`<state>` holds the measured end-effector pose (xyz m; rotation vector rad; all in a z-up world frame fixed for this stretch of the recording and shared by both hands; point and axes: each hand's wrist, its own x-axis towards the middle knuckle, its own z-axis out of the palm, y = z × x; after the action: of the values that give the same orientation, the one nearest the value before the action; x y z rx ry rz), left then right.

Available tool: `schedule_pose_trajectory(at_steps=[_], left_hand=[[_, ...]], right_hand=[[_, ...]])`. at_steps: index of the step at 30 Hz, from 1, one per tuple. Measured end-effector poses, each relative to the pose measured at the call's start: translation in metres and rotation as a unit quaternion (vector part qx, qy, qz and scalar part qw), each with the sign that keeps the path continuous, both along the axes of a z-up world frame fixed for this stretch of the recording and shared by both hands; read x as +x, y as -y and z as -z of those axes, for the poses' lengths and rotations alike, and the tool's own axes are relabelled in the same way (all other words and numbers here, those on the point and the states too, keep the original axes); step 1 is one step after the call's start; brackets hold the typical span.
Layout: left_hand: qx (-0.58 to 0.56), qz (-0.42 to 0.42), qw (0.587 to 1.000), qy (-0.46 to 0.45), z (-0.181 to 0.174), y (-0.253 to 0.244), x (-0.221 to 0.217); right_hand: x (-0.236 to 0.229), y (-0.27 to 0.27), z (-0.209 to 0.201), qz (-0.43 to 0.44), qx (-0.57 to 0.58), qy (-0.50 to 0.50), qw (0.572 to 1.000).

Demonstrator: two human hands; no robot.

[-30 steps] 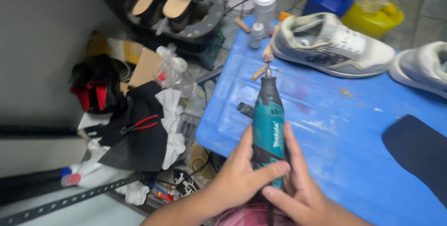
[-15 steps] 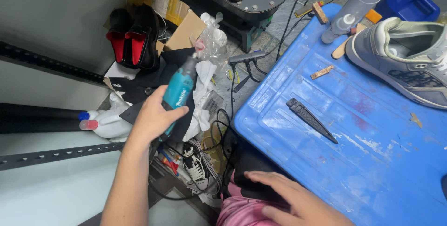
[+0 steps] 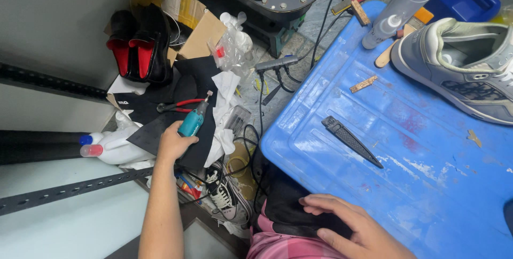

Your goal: The person applies glue to black shoe insoles using a paintbrush. They retrieve a pair of sneakers from a nearby rack and place them on the workbench. The person repeatedly dips the brush into a glue bottle and spreads the adhesive across the surface of the insoles.

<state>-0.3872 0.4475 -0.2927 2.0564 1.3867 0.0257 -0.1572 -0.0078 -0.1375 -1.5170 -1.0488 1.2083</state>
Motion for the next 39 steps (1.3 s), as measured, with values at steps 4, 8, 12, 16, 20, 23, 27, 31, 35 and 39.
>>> schedule_pose_trajectory(at_steps=[4, 8, 12, 16, 20, 23, 27, 31, 35, 39], left_hand=[[-0.059, 0.066, 0.992, 0.093, -0.009, -0.011, 0.007], [-0.09, 0.101, 0.984, 0.117, -0.015, -0.019, 0.025], [-0.061, 0.136, 0.983, 0.106, -0.01, -0.021, 0.052], [-0.071, 0.168, 0.976, 0.119, -0.002, -0.024, 0.076], [-0.017, 0.203, 0.977, 0.067, -0.003, -0.022, 0.086], [-0.016, 0.18, 0.983, 0.042, -0.008, -0.02, 0.087], [-0.001, 0.174, 0.985, 0.01, -0.008, -0.01, 0.089], [0.053, 0.155, 0.986, -0.023, -0.014, -0.003, 0.094], [0.158, 0.147, 0.976, -0.023, -0.044, 0.014, 0.114], [0.193, 0.081, 0.976, 0.053, -0.096, 0.043, 0.151]], right_hand=[[0.002, 0.002, 0.01, 0.007, 0.01, 0.0, 1.0], [0.002, 0.006, 0.022, 0.019, 0.027, -0.017, 0.999], [0.001, 0.01, 0.029, 0.034, 0.027, -0.033, 0.998], [0.001, 0.012, 0.033, 0.041, 0.022, -0.061, 0.997], [0.001, 0.013, 0.037, 0.048, 0.005, -0.098, 0.994], [0.002, 0.012, 0.037, 0.036, 0.013, -0.063, 0.997], [0.001, 0.016, 0.032, 0.026, 0.045, 0.007, 0.999], [0.004, 0.029, 0.016, 0.11, -0.045, 0.045, 0.992], [0.032, 0.044, -0.016, 0.215, -0.015, 0.201, 0.956], [0.064, 0.028, -0.043, 0.239, -0.003, 0.347, 0.907]])
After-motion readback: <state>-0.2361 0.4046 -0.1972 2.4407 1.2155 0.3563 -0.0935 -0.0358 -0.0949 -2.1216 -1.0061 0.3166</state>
